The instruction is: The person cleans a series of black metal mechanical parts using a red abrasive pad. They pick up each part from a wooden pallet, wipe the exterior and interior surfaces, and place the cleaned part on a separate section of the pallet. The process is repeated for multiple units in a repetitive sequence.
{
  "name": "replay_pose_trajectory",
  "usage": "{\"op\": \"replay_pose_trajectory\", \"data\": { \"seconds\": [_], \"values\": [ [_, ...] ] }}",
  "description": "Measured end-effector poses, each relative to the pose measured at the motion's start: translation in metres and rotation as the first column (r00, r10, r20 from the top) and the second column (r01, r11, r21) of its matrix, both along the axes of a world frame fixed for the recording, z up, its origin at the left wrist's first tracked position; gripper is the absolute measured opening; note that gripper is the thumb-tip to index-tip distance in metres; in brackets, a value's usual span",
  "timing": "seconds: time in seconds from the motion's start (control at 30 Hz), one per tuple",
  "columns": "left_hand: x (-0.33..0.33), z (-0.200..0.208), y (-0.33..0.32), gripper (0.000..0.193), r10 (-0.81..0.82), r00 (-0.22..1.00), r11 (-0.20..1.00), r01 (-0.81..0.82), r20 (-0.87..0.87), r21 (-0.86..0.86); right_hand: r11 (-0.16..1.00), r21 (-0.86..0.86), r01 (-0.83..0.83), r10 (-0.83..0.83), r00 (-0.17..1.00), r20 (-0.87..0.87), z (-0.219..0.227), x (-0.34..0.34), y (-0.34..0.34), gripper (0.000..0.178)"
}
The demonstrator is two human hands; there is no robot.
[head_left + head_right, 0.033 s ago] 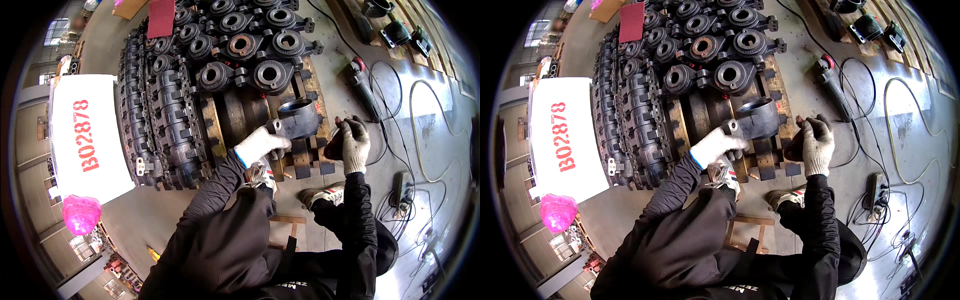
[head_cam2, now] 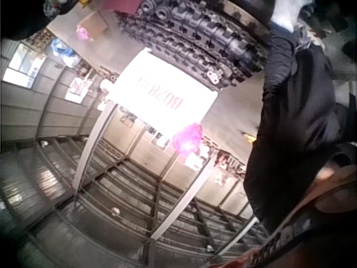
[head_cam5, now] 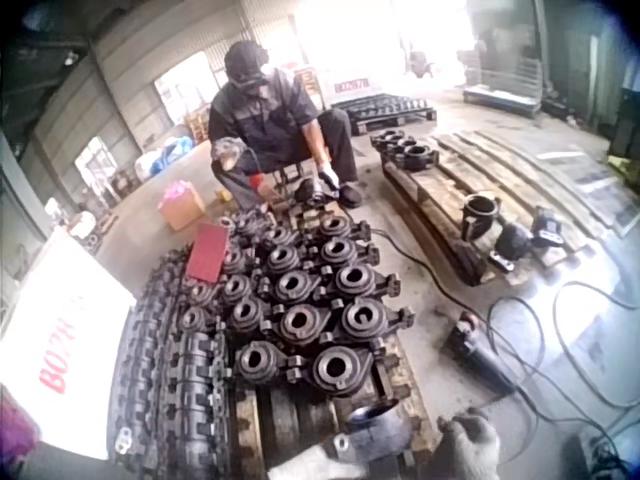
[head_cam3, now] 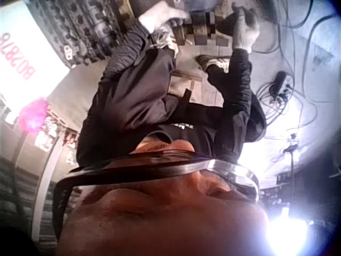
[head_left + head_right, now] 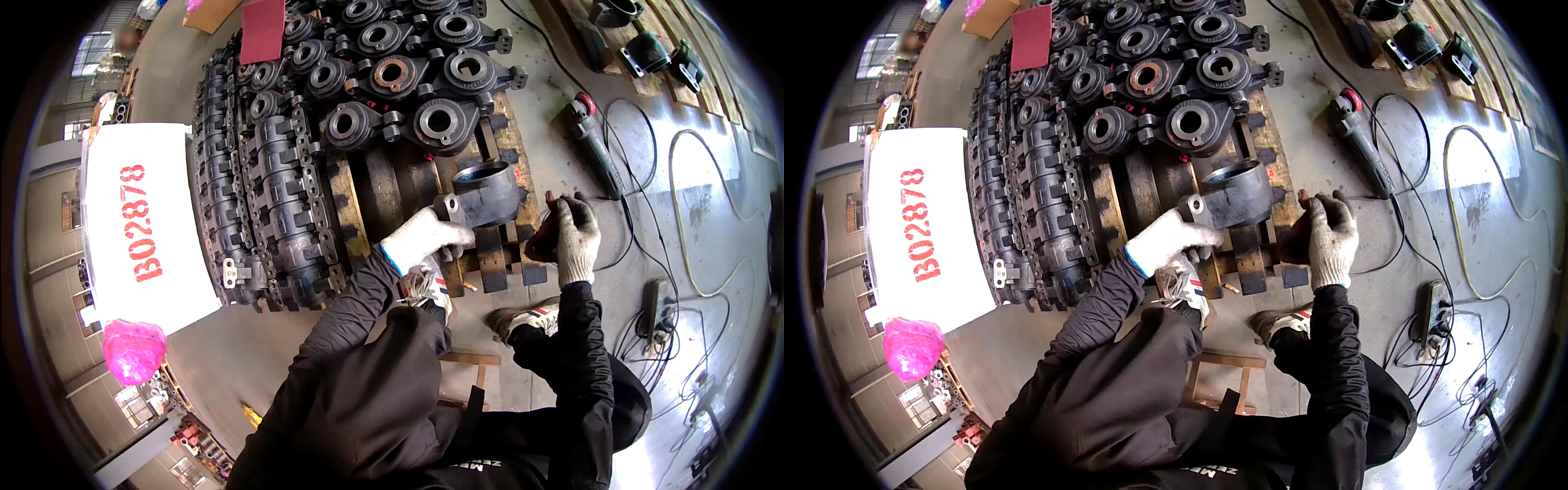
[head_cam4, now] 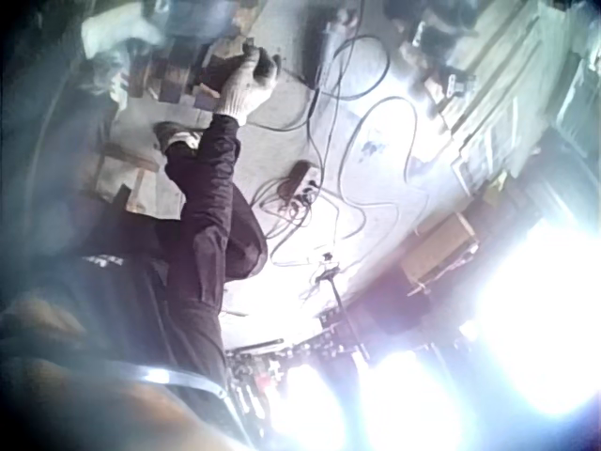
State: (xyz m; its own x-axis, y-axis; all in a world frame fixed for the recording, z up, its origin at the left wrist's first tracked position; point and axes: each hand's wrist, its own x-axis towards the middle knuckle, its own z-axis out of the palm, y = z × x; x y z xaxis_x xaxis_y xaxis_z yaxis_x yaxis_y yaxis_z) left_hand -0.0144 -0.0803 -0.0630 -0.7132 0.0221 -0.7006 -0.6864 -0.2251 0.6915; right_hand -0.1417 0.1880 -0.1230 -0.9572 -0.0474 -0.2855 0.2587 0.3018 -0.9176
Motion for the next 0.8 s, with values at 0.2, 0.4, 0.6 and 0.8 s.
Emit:
{"op": "replay_pose_trajectory", "data": {
  "seconds": [0.2,0.4,0.6,0.8],
  "values": [
    [-0.007,0.015,0.026,0.031,0.267,0.959,0.964,-0.264,0.101,-0.039,0.880,-0.338,0.335,-0.213,0.912,0.349,-0.043,0.034,0.012,0.038],
    [-0.003,0.014,0.023,0.020,0.441,0.896,0.891,-0.430,0.051,-0.142,0.848,-0.339,0.406,-0.270,0.883,0.383,-0.043,0.047,0.011,0.040],
    [0.033,0.039,-0.007,0.017,0.596,0.800,0.800,-0.583,0.071,-0.142,0.827,-0.343,0.445,-0.297,0.865,0.405,-0.057,0.045,0.019,0.042],
    [0.040,-0.019,-0.038,0.017,0.595,0.788,0.803,-0.592,0.158,-0.065,0.843,-0.295,0.451,-0.329,0.864,0.382,-0.061,0.049,0.027,0.042]
  ]
}}
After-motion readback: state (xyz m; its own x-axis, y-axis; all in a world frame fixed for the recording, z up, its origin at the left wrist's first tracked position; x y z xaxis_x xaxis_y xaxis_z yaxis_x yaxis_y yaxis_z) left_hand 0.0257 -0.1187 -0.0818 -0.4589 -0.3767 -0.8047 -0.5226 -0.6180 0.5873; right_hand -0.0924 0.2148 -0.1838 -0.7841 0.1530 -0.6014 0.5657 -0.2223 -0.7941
